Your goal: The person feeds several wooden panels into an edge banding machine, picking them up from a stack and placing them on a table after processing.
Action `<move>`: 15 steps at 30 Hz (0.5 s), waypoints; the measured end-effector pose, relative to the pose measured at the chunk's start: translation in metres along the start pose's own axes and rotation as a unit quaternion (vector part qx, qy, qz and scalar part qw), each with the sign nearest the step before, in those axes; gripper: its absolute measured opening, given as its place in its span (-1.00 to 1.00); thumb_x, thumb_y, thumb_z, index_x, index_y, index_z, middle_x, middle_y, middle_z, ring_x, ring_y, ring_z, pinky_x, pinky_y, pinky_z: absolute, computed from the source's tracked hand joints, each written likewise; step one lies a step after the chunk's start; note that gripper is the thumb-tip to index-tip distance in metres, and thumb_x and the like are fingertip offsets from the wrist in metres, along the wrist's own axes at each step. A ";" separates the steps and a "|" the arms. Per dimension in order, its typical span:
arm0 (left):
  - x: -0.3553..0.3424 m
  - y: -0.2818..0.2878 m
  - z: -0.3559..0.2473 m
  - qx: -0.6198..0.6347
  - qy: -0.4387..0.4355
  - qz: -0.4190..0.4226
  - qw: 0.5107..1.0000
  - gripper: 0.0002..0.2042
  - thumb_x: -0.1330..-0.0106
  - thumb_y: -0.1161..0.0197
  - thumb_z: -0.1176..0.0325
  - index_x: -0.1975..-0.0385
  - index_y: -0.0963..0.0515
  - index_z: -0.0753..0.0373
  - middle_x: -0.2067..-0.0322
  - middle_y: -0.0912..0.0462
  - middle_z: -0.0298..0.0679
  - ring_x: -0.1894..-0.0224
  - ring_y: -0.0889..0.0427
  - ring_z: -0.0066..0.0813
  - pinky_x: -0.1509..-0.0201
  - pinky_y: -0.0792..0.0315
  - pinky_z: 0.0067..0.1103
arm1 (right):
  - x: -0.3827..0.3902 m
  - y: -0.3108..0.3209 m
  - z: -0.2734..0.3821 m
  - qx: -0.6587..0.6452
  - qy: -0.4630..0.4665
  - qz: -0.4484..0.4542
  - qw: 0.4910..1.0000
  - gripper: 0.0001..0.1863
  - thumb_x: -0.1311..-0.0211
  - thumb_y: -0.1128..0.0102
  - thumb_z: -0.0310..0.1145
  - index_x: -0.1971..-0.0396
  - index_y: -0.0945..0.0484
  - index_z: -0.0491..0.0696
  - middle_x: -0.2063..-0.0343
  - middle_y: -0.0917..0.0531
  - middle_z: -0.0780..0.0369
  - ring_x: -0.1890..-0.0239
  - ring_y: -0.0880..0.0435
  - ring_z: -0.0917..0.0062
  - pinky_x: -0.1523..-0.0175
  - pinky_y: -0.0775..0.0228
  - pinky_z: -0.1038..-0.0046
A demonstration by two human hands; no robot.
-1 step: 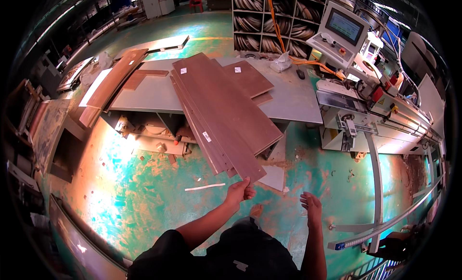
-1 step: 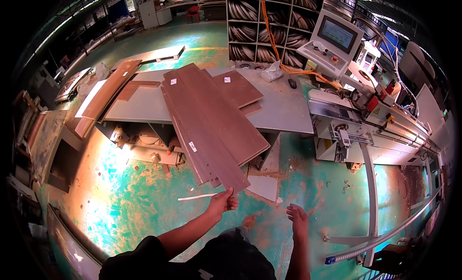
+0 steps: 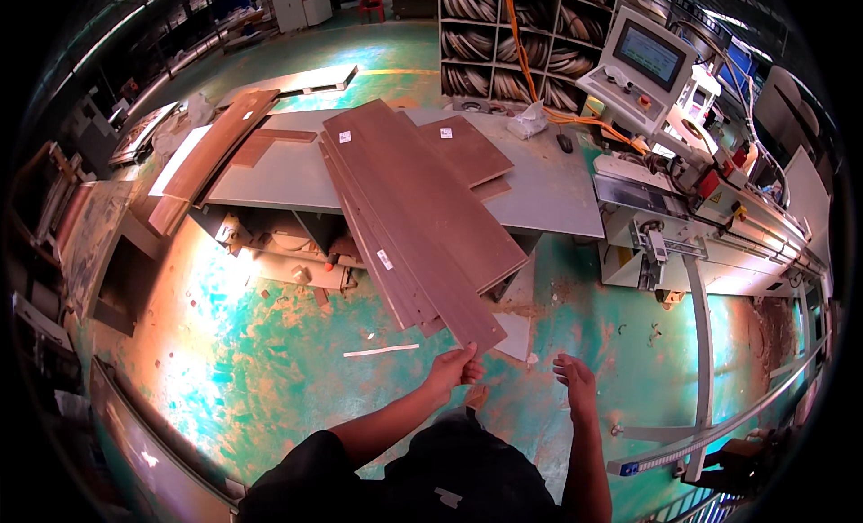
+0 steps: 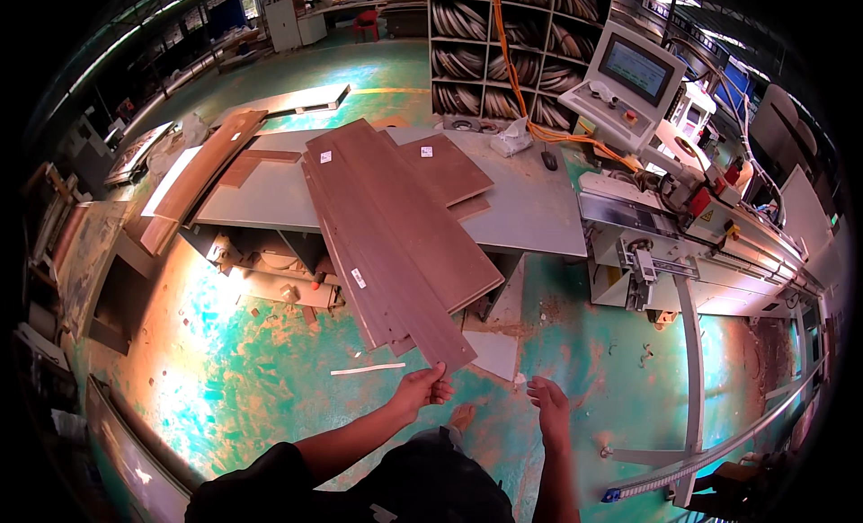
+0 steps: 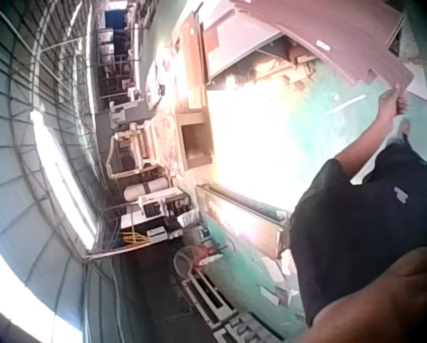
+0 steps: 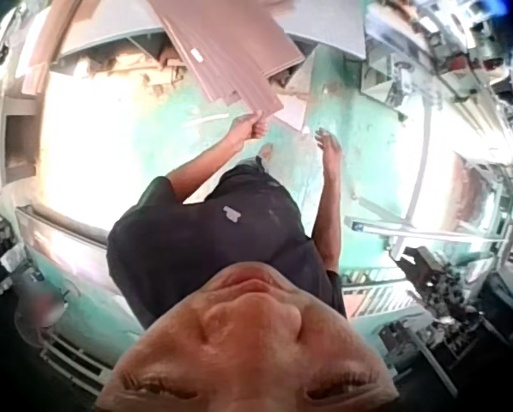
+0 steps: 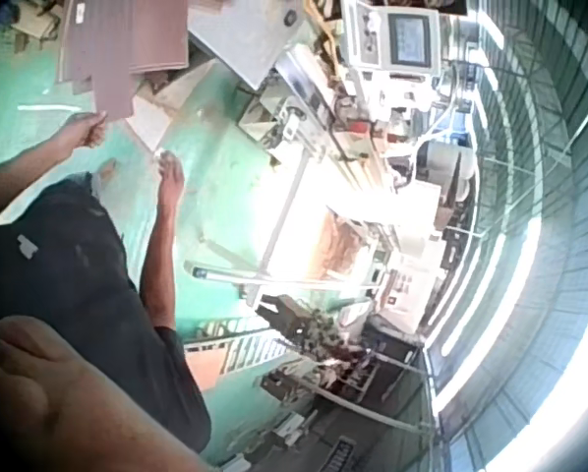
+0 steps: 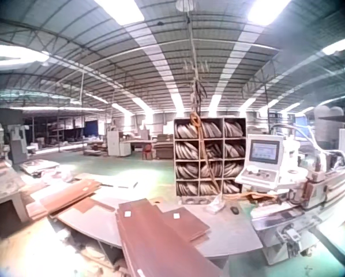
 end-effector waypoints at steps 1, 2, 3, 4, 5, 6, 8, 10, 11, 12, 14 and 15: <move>0.000 -0.017 0.012 -0.022 0.021 0.052 0.998 -0.52 -0.43 -0.27 -0.15 0.18 -0.64 0.25 0.36 -0.74 -0.29 0.36 -0.71 -0.55 0.20 -0.57 -0.61 | -0.023 -0.008 0.021 0.039 0.022 0.038 0.998 -0.52 -0.51 -0.12 -0.06 -0.12 -0.62 -0.17 0.06 -0.74 0.14 0.01 -0.70 0.44 -0.11 -0.48 0.43; -0.006 -0.031 0.022 -0.050 0.039 0.094 0.994 -0.51 -0.44 -0.26 -0.15 0.16 -0.64 0.25 0.33 -0.75 -0.29 0.33 -0.72 -0.56 0.17 -0.57 -0.62 | -0.045 -0.023 0.039 0.073 0.045 0.078 0.993 -0.51 -0.51 -0.11 -0.04 -0.12 -0.61 -0.17 0.06 -0.74 0.13 0.00 -0.70 0.43 -0.12 -0.48 0.43; -0.015 -0.047 0.032 -0.079 0.057 0.136 0.986 -0.51 -0.44 -0.26 -0.16 0.13 -0.64 0.25 0.30 -0.76 -0.29 0.30 -0.72 -0.57 0.15 -0.57 -0.62 | -0.066 -0.036 0.056 0.106 0.068 0.117 0.985 -0.49 -0.52 -0.10 -0.02 -0.12 -0.61 -0.18 0.07 -0.74 0.12 0.00 -0.70 0.43 -0.13 -0.47 0.42; -0.019 -0.064 0.037 -0.104 0.065 0.186 0.975 -0.51 -0.46 -0.24 -0.15 0.13 -0.63 0.26 0.27 -0.76 -0.25 0.28 -0.72 -0.57 0.14 -0.57 -0.61 | -0.085 -0.046 0.069 0.144 0.056 0.146 0.977 -0.48 -0.50 -0.11 0.00 -0.11 -0.62 -0.17 0.09 -0.74 0.09 0.01 -0.71 0.42 -0.12 -0.47 0.42; -0.024 -0.080 0.040 -0.129 0.072 0.235 0.961 -0.51 -0.47 -0.22 -0.14 0.14 -0.62 0.27 0.23 -0.76 -0.22 0.26 -0.71 -0.57 0.14 -0.57 -0.60 | -0.104 -0.057 0.081 0.182 0.046 0.175 0.967 -0.47 -0.49 -0.12 0.02 -0.10 -0.62 -0.17 0.11 -0.74 0.07 0.02 -0.72 0.41 -0.12 -0.48 0.41; -0.033 -0.097 0.054 -0.146 0.074 0.267 0.950 -0.55 -0.49 -0.22 -0.08 0.11 -0.62 0.28 0.24 -0.76 -0.25 0.24 -0.71 -0.57 0.13 -0.56 -0.62 | -0.115 -0.064 0.088 0.221 0.033 0.201 0.954 -0.45 -0.48 -0.14 0.05 -0.09 -0.62 -0.17 0.13 -0.74 0.05 0.04 -0.72 0.40 -0.11 -0.48 0.41; -0.047 -0.117 0.063 -0.210 0.014 0.379 0.901 -0.60 -0.52 -0.20 0.01 0.06 -0.62 0.29 0.21 -0.75 -0.26 0.20 -0.71 -0.57 0.11 -0.55 -0.63 | -0.126 -0.080 0.101 0.267 0.035 0.220 0.938 -0.44 -0.44 -0.18 0.09 -0.03 -0.65 -0.17 0.20 -0.74 0.02 0.10 -0.73 0.38 -0.05 -0.50 0.38; -0.073 -0.117 0.061 -0.338 0.044 0.368 0.865 -0.63 -0.54 -0.14 0.10 -0.02 -0.57 0.31 0.12 -0.74 -0.23 0.11 -0.72 -0.51 0.02 -0.56 -0.58 | -0.139 -0.077 0.102 0.288 0.040 0.227 0.929 -0.42 -0.40 -0.21 0.12 0.04 -0.67 -0.17 0.27 -0.74 0.01 0.17 -0.74 0.37 0.01 -0.51 0.36; -0.086 -0.117 0.056 -0.402 0.057 0.361 0.840 -0.64 -0.55 -0.11 0.14 -0.07 -0.55 0.33 0.07 -0.73 -0.21 0.07 -0.72 -0.49 -0.03 -0.56 -0.55 | -0.142 -0.066 0.096 0.285 0.045 0.223 0.931 -0.42 -0.39 -0.23 0.13 0.07 -0.67 -0.18 0.30 -0.74 0.02 0.20 -0.74 0.37 0.03 -0.52 0.36; -0.095 -0.112 0.052 -0.246 0.049 0.294 0.922 -0.63 -0.55 -0.09 0.15 -0.09 -0.52 0.33 0.05 -0.71 -0.19 0.04 -0.71 -0.44 -0.08 -0.55 -0.52 | -0.144 -0.054 0.088 0.282 0.049 0.218 0.933 -0.41 -0.37 -0.24 0.14 0.11 -0.68 -0.19 0.32 -0.74 0.03 0.23 -0.74 0.36 0.06 -0.53 0.36; -0.106 -0.085 0.040 0.078 0.032 0.132 0.988 -0.62 -0.56 -0.06 0.16 -0.14 -0.46 0.35 -0.01 -0.68 -0.15 -0.03 -0.70 -0.35 -0.18 -0.53 -0.45 | -0.147 -0.019 0.093 0.279 0.064 0.157 0.945 -0.45 -0.38 -0.26 0.10 0.28 -0.69 -0.21 0.46 -0.71 0.07 0.36 -0.70 0.41 0.18 -0.51 0.35; -0.109 -0.078 0.031 0.164 0.036 0.093 0.981 -0.58 -0.55 -0.05 0.11 -0.19 -0.43 0.32 -0.10 -0.62 -0.11 -0.11 -0.64 -0.25 -0.27 -0.47 -0.36 | -0.142 0.007 0.103 0.292 0.050 0.135 0.946 -0.46 -0.37 -0.27 0.07 0.33 -0.69 -0.22 0.50 -0.70 0.08 0.40 -0.66 0.44 0.22 -0.49 0.35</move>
Point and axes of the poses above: each hand's wrist, its own x-axis away from the middle knuckle, its own y-axis out of the back of the hand, z = x × y, the point moved 1 cm from there along -x, towards the middle knuckle
